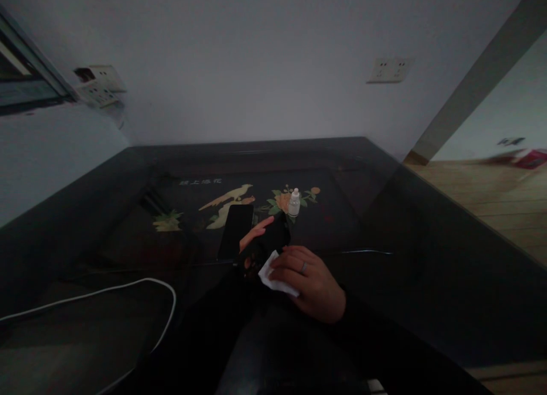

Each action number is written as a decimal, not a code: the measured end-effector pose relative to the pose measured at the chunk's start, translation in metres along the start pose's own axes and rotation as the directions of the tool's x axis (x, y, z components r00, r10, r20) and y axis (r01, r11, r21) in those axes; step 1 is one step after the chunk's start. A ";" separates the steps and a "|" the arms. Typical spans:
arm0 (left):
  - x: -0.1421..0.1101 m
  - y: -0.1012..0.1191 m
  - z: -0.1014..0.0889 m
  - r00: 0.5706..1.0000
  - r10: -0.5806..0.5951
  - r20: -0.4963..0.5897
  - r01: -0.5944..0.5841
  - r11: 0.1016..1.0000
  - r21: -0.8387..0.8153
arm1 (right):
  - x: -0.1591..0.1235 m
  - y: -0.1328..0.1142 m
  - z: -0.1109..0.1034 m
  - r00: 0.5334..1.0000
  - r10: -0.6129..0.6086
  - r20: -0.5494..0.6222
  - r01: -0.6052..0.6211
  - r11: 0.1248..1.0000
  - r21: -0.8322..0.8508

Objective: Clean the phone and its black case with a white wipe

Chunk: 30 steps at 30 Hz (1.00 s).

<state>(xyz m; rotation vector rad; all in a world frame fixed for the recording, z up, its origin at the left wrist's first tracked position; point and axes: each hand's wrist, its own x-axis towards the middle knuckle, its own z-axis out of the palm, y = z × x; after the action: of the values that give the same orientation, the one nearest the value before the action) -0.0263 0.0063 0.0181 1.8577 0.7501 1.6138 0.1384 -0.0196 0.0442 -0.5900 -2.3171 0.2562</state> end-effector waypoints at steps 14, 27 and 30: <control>0.000 -0.001 0.004 0.998 0.056 -0.022 -0.060 0.954 -0.294 | 0.004 -0.016 0.000 0.986 0.160 -0.050 -0.141 0.952 0.272; -0.002 0.003 0.011 0.993 0.111 -0.042 -0.114 0.989 -0.097 | -0.004 0.032 -0.003 0.971 0.234 -0.051 -0.239 0.964 -0.118; -0.002 0.004 0.010 0.994 0.088 -0.063 -0.095 0.988 -0.120 | -0.003 0.028 -0.003 0.972 0.230 -0.045 -0.233 0.968 -0.089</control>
<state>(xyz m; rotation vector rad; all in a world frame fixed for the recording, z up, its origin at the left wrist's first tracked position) -0.0169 0.0017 0.0183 1.7878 0.5823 1.7368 0.1524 0.0033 0.0348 -0.9077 -2.2360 0.2449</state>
